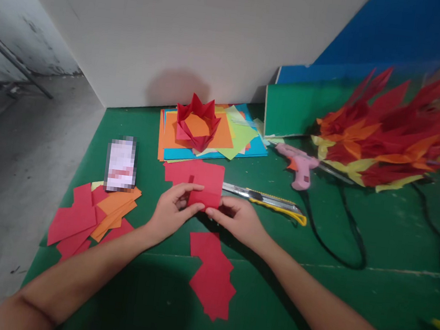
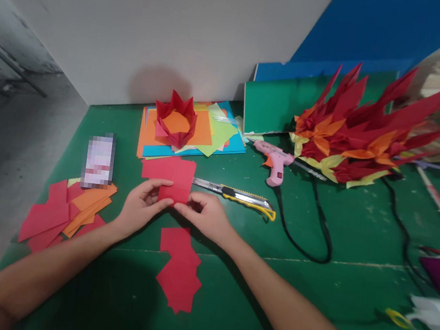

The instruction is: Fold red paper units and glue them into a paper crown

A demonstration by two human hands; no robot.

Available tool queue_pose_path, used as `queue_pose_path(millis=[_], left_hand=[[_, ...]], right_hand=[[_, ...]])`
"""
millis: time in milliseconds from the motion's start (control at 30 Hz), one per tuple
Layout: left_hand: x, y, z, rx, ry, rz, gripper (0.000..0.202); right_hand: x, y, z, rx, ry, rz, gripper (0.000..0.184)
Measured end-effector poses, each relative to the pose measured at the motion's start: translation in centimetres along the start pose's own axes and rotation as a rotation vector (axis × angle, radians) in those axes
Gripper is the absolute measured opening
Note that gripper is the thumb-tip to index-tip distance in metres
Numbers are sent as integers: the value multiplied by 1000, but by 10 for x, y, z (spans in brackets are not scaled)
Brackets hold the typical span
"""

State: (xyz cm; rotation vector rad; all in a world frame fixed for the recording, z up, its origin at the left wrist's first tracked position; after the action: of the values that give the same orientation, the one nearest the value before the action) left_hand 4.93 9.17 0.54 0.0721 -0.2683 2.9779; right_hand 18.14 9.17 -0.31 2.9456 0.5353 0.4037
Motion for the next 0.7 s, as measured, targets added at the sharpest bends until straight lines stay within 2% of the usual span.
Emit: queue_pose_path(millis=[400,567,700], left_hand=[[5,1,6,-29,-168,44,29],[5,1,4,-12,-133,57,31],[1,3,-4,51,-61,33,43]], right_hand=[[-1,-2,4,-43,-4,-23,33],[-1,-2,3,-49,-13,-21,33],[-2,-2,3,-59,-49,-29,35]])
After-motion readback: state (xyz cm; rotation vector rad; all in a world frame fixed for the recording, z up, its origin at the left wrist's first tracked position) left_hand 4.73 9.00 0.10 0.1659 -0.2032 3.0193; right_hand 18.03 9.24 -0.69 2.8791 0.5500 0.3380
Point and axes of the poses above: each hand's wrist, its own y-axis away from the middle knuckle, its own x-axis out of the back of the hand, z = x × y, the point moved 10 cm from there along -y, towards the middle knuckle, and after that the axes turned 4 degrees about -x, right-handed, at the moved point
